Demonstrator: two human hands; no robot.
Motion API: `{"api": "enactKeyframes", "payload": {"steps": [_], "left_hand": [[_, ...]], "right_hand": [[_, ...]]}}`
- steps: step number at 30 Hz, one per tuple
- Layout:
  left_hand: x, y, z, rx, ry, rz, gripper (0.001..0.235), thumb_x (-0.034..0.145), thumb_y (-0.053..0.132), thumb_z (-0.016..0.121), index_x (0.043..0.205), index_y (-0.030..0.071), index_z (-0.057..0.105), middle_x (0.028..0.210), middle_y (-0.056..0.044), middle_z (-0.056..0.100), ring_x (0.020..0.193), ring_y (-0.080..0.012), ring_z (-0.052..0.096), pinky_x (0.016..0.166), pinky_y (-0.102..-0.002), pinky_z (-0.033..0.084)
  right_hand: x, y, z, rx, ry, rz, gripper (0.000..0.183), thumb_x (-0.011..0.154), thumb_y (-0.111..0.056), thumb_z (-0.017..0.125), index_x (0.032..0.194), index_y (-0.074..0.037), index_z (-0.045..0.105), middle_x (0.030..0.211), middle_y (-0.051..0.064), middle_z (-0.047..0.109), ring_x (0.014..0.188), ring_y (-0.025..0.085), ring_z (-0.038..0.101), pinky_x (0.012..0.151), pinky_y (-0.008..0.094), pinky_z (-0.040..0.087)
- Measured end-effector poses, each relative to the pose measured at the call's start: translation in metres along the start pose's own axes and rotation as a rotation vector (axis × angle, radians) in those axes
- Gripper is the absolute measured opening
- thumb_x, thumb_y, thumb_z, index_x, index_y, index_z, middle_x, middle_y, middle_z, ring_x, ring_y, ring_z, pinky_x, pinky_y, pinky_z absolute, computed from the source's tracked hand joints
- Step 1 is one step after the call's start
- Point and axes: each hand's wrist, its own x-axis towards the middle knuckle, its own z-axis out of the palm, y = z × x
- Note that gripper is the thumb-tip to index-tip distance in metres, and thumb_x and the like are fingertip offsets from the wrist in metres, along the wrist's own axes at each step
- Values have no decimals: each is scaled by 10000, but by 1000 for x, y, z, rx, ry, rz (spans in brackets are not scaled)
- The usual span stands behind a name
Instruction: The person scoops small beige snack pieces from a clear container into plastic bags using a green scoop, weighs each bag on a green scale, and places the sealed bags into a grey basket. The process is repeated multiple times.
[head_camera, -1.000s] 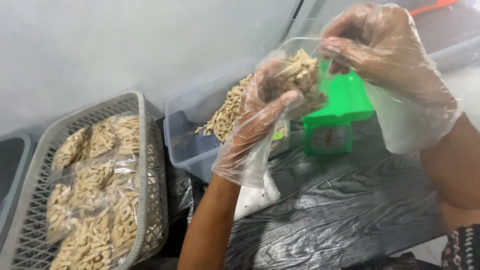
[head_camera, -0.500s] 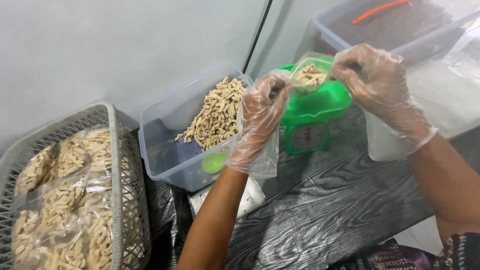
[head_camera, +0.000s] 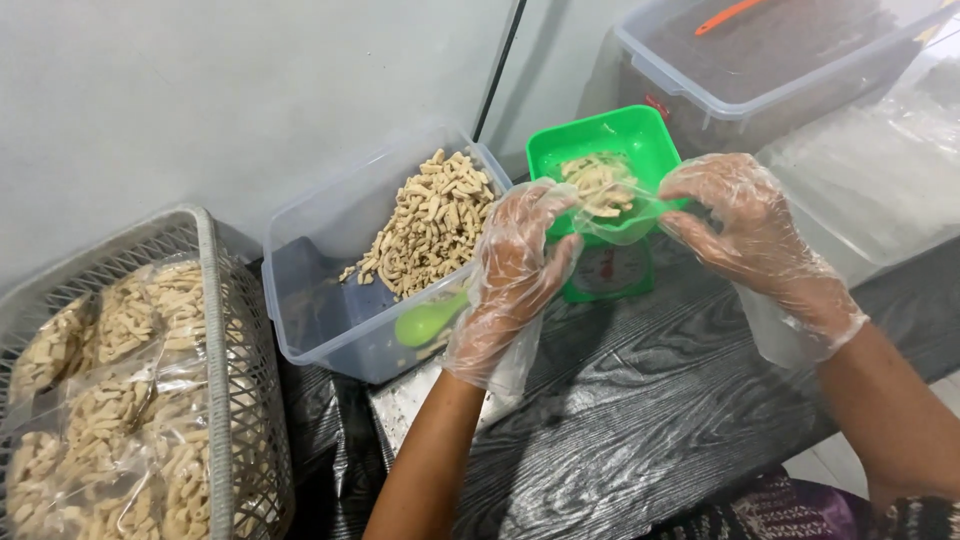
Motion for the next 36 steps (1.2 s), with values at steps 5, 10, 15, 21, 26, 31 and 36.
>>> {"api": "enactKeyframes", "payload": {"steps": [5,10,15,21,26,31,36], "left_hand": [[-8,-4,-5,56,-36,-66,437,939,229,665,1347,102,575,1360,-196,584,1295,-387,562,1141,-530,443],[-13,-5,-18,25,-45,-77,438,944,172,676,1358,102,552,1371,-179,582,1323,-365,544,1162,-517,426],[-18,-4,-30,-3,-17,-122,364,1008,283,627,1324,108,586,1372,-167,597,1342,-346,546,1198,-519,398],[-20,-3,-37,3,-9,-140,334,1023,296,597,1313,129,600,1379,-157,595,1341,-328,559,1182,-498,407],[-25,-4,-35,-17,-12,-127,333,976,185,653,1296,110,601,1366,-167,594,1323,-343,561,1177,-516,418],[-28,-3,-38,-37,29,-107,310,1000,214,638,1288,102,609,1346,-161,598,1305,-347,572,1154,-505,442],[-28,5,-51,-51,33,-153,284,1017,257,603,1247,91,625,1332,-162,607,1304,-342,570,1151,-499,438]], "right_hand": [[-13,9,1,-23,-10,93,260,932,-87,794,1162,-17,698,1181,163,728,1140,350,671,1052,457,477],[-16,10,-4,-47,1,111,238,944,-72,792,1158,-19,704,1174,163,730,1129,354,676,1061,472,486],[-19,15,-2,-63,14,76,216,945,-49,803,1135,-19,704,1153,163,739,1106,351,698,1036,475,498],[-12,10,4,-29,-16,99,262,935,-63,802,1172,-13,701,1184,165,730,1136,349,676,1049,466,480],[-8,21,18,-18,-9,-40,290,955,-100,805,1210,-17,696,1180,121,741,1116,347,701,1012,483,510],[2,20,20,-56,53,-85,114,1004,-69,808,1070,-26,726,1052,94,760,973,314,721,919,446,527],[24,15,22,-118,90,-130,90,1023,1,807,1010,-26,722,973,90,749,936,308,726,884,447,545]]}}
